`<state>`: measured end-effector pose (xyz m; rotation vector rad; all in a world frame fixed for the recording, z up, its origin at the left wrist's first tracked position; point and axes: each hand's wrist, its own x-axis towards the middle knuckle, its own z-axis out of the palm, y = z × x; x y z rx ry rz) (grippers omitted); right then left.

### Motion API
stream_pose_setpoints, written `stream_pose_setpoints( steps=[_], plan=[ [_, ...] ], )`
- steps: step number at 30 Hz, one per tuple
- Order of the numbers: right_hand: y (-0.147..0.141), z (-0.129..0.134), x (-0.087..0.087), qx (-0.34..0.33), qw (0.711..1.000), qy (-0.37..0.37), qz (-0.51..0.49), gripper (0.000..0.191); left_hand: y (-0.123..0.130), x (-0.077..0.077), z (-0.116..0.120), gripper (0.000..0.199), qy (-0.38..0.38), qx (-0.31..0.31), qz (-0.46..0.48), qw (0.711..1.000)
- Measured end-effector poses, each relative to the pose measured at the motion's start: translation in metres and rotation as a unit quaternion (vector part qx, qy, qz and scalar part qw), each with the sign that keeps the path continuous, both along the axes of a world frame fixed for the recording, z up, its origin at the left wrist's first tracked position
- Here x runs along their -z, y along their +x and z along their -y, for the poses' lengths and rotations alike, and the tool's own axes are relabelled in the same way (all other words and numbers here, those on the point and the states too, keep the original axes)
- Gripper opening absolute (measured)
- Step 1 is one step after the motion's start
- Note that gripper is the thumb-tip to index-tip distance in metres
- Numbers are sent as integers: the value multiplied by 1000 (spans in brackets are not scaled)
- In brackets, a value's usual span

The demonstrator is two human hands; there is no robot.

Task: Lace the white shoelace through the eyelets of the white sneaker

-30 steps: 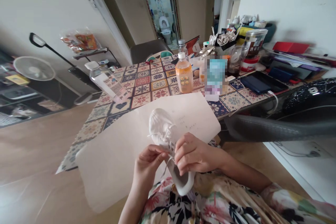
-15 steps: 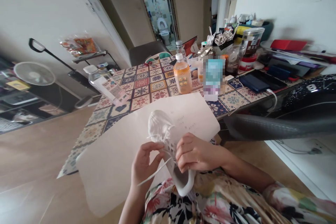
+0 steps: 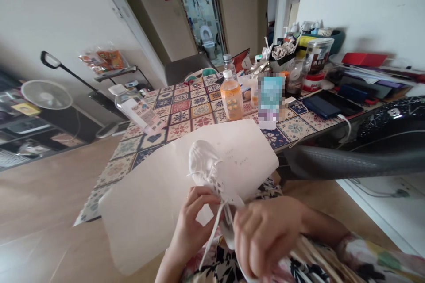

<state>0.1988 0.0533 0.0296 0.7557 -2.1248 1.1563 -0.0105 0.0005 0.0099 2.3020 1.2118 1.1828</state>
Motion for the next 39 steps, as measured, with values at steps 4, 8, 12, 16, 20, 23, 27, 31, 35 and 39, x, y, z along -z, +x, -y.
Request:
stream_pose_setpoints(
  steps=[4,8,12,16,20,23,27,31,35,39],
  plan=[
    [6,-4,0,17,999,-22,19,36,4,-1,2,15,-8,-3,4,1000],
    [14,-8,9,374,920,-31,112,37,8,-1,3,18,-28,1,1,1000],
    [9,-8,16,413,897,35,150,5,7,0,2,15,-37,4,0,999],
    [3,-6,18,402,902,86,128,8,4,0,3,18,-64,28,9,998],
    [2,-6,19,404,900,98,132,13,1,3,3,18,-83,40,55,994],
    [2,-8,21,395,905,80,137,12,-1,6,2,10,-79,49,61,994],
    [1,-14,24,330,940,-25,89,8,-4,8,2,29,-122,83,99,984],
    [2,-21,25,234,963,-130,43,29,-7,7,8,37,-178,98,211,956],
    [4,-23,25,128,957,-259,-23,26,-14,1,13,52,-141,66,364,918],
    [9,-20,22,87,913,-378,-126,27,-24,-7,15,55,-95,76,449,885]
  ],
)
